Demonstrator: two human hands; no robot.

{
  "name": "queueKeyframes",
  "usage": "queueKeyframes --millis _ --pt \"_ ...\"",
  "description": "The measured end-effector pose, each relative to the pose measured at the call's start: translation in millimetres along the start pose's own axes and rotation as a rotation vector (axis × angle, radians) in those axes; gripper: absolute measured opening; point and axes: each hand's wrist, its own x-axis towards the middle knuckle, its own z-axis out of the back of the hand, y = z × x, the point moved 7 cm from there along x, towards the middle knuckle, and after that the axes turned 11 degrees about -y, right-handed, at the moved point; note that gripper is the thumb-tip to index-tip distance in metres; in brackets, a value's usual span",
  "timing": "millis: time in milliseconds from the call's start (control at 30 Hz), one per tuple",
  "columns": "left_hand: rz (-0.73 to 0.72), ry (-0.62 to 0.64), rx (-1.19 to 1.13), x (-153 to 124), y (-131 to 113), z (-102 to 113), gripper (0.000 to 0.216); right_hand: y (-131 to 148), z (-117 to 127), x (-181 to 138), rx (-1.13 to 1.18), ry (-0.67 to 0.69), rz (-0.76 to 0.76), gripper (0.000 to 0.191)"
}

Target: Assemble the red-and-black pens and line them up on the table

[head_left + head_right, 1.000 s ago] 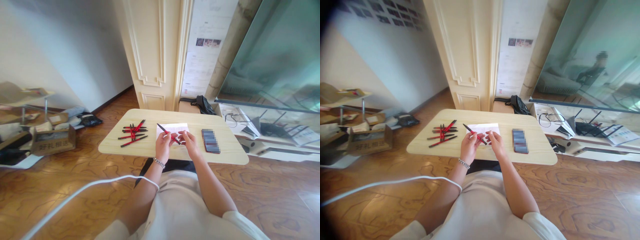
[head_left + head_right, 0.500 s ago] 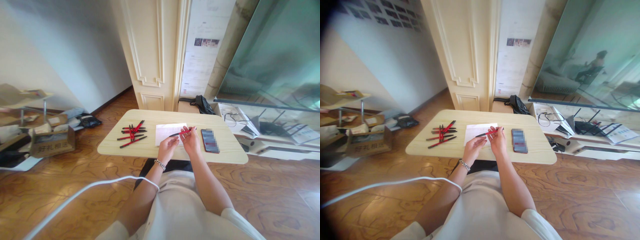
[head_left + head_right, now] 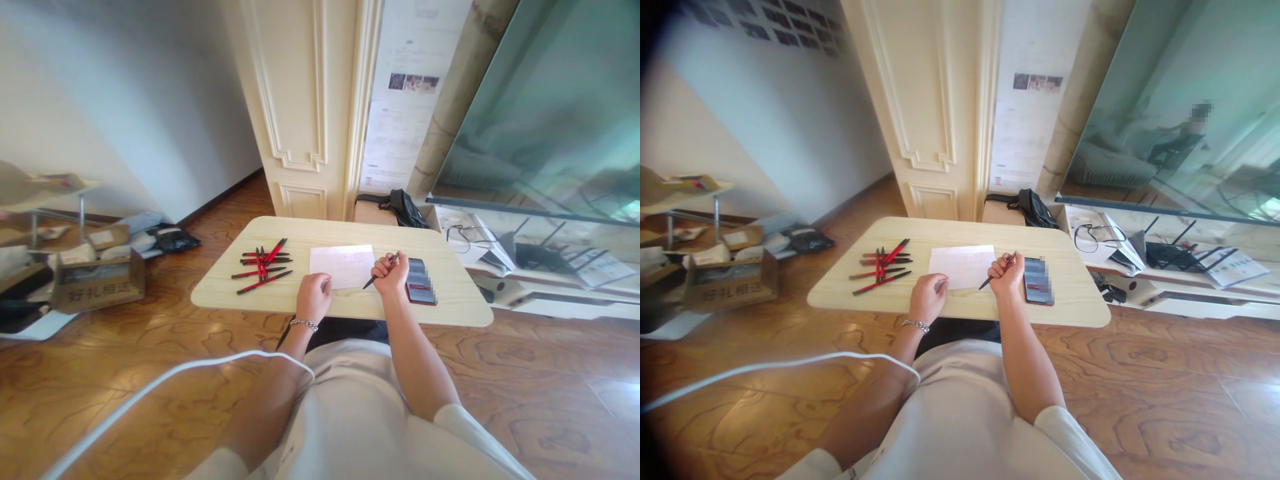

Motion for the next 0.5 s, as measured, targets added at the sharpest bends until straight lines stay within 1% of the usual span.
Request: queueKeyframes --millis 133,267,400,500 --pt "-0.010 0.010 0.015 0 -1 -1 0.015 3 -1 2 0.007 0.014 0.003 0.035" --pt "-0.015 0.027 -0.005 -1 -2 -3 0.015 8 -1 4 -0.028 0.016 0.036 0.033" --pt "-0.025 0.026 -0.026 -1 -3 -3 0.014 12 -3 2 -0.126 -0.026 0.095 0.031" --pt "-0.030 0.032 -0.028 -1 -4 -3 0.013 14 -5 1 -0.198 -0.058 0.131 0.033"
